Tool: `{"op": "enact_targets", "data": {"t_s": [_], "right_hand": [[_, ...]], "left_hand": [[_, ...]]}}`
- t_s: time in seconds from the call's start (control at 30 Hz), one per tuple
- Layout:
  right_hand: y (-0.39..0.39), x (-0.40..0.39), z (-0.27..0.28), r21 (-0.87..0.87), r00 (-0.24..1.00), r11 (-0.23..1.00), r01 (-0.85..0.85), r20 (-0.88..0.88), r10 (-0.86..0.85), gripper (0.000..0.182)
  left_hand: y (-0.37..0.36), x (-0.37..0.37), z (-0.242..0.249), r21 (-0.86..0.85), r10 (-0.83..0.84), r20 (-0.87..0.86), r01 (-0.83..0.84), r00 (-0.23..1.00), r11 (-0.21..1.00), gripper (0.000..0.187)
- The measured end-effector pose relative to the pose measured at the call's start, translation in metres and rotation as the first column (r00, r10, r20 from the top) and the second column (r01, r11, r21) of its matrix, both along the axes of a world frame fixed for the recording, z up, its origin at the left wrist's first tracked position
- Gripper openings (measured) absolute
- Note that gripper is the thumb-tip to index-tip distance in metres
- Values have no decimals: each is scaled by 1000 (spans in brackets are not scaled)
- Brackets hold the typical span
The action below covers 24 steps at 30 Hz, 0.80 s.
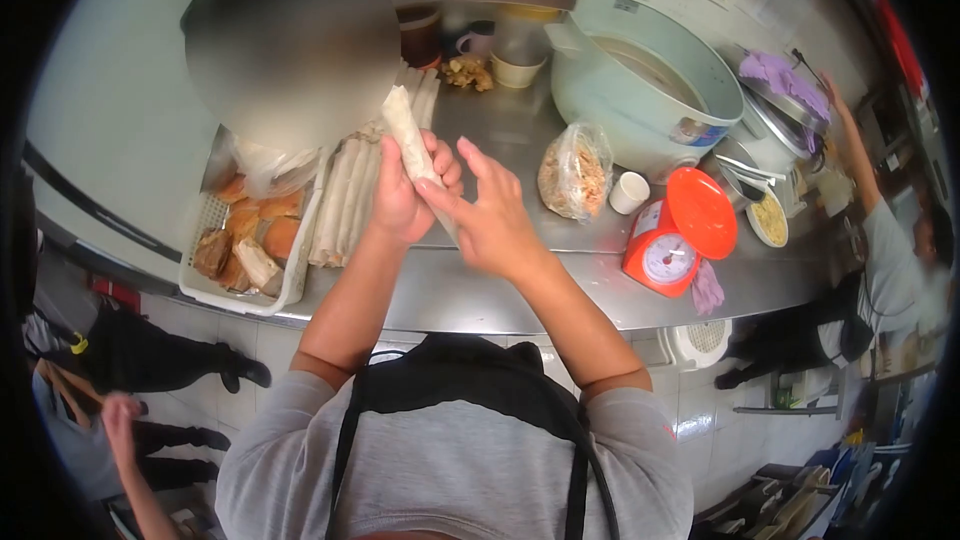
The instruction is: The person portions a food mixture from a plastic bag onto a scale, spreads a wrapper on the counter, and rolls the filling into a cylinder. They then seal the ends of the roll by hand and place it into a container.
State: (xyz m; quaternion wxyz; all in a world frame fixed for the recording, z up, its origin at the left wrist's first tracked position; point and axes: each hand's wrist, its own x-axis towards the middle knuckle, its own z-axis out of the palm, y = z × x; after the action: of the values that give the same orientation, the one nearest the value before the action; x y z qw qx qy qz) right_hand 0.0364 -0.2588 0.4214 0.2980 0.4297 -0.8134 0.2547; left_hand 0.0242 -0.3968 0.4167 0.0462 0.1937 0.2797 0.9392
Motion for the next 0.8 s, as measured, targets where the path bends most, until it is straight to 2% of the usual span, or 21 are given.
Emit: {"op": "enact_targets", "data": {"t_s": [0.1,0.2,0.3,0.4,0.43,0.5,0.53,0.6,0.7,0.73,0.8], "right_hand": [[-12,13,-5,103,998,993,-65,20,63,54],[-31,15,-28,-282,928,946,-160,283,242,54],[-61,21,-26,-454,750,881,-136,534,391,58],[-88,18,-49,-511,604,859,6,687,404,64],[-93,15,-57,-476,585,879,20,719,376,63],[-100,9,-73,-398,544,916,43,778,313,60],[-104,7,-79,-472,514,880,41,766,387,58],[-112,-3,-83,-610,453,791,44,718,528,52],[-105,-38,-76,-418,279,897,142,887,369,41],[-103,-52,-73,-369,265,916,156,909,321,40],[-102,-89,-62,-263,231,949,172,948,220,37]], "left_hand": [[-25,2,0,17,104,-42,-104,994,994,50],[-47,13,-4,-41,196,10,-195,981,980,48],[-57,24,-26,-270,305,-13,-297,952,916,46],[-66,39,-33,-637,382,-100,-355,918,684,46],[-75,28,-59,-664,383,-264,-454,886,594,43],[-85,31,-54,-735,392,-467,-595,792,326,41],[-87,35,-50,-737,375,-559,-651,739,183,39],[-99,42,-42,-761,412,-493,-609,766,222,36],[-121,54,-47,-794,470,-327,-508,820,334,36],[-128,63,-45,-805,491,-239,-454,837,382,37],[-141,82,-46,-795,561,-173,-451,810,406,39]]}}
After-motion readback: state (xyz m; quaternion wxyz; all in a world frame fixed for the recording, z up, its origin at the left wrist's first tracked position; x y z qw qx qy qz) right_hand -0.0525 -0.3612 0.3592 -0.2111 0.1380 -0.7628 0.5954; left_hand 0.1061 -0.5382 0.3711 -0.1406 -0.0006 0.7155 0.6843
